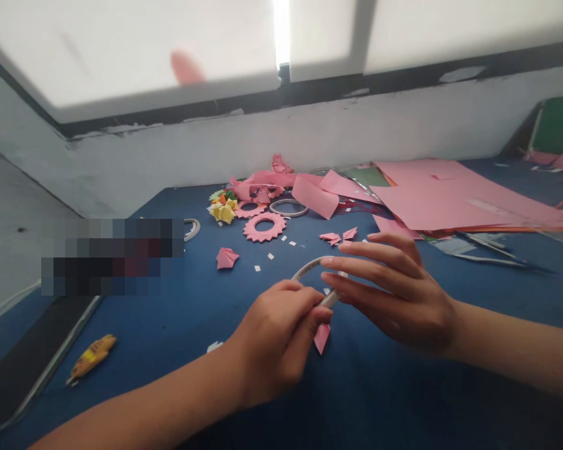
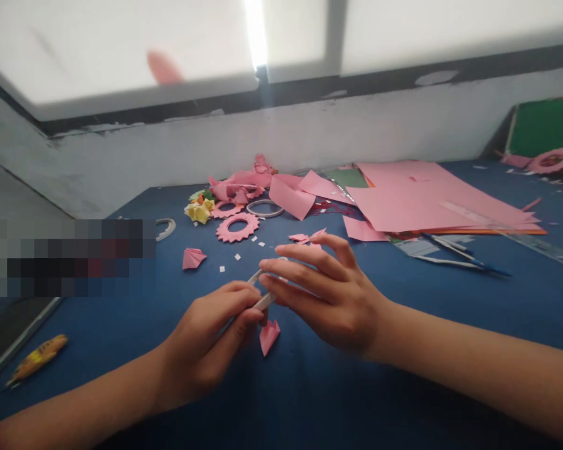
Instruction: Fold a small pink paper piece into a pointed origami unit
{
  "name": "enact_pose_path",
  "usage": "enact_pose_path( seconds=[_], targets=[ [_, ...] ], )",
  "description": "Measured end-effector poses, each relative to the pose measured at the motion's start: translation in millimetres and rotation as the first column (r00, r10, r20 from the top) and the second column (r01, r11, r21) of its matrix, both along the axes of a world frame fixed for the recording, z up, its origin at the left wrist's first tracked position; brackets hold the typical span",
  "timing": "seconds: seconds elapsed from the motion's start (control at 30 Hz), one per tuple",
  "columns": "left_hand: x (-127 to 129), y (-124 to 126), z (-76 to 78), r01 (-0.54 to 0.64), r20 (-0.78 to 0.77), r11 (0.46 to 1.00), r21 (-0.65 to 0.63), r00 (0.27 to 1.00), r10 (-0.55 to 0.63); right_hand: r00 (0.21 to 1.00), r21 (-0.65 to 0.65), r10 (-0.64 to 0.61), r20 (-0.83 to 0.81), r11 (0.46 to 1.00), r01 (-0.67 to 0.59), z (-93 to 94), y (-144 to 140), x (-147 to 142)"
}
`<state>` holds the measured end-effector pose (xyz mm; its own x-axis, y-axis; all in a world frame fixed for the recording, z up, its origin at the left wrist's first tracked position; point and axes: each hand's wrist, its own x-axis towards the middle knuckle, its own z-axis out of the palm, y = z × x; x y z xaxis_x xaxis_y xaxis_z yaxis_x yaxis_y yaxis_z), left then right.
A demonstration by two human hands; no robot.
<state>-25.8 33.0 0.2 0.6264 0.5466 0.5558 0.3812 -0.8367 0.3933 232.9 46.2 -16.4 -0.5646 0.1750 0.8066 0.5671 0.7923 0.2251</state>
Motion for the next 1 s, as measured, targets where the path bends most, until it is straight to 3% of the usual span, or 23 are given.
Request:
enact_pose_path(
  seconds=[0.13, 0.4, 0.57, 0.8, 0.93, 1.0],
  targets=[
    [-1.4, -4.0, 4.6, 0.001, -0.014, 0.995, -0.096, 1.0, -0.002, 1.0, -0.008, -0.003, -0.022, 1.0, 0.003, -4.9, -7.5, -1.5],
    [-2.7, -8.5, -1.9, 0.011, -0.015, 0.992, -0.122, 1.0, -0.013, 0.998, -0.044, 0.059, -0.004, 0.997, -0.059, -7.9, -22.6, -3.5],
    [8.9, -18.8, 5.0, -0.053, 0.08, 0.981, -0.187, 0.994, 0.069, 0.996, -0.082, -0.074, -0.04, 0.994, 0.07, -4.3, -31.7, -6.8],
    [9.6, -25.3, 19.4, -0.069, 0.032, 0.971, -0.228, 0.996, 0.079, 0.984, -0.126, -0.167, -0.064, 0.979, 0.158, 10.8, -42.7, -14.4],
    [11.2, -26.2, 24.7, -0.077, 0.04, 0.957, -0.28, 0.995, 0.092, 0.983, -0.103, -0.156, -0.1, 0.984, 0.146, 9.5, -36.1, -21.2],
    [13.1, -28.7, 29.7, -0.073, 0.042, 0.931, -0.358, 0.995, 0.094, 0.97, 0.041, -0.153, -0.189, 0.986, 0.164, 6.4, -30.7, -24.5]
  ],
)
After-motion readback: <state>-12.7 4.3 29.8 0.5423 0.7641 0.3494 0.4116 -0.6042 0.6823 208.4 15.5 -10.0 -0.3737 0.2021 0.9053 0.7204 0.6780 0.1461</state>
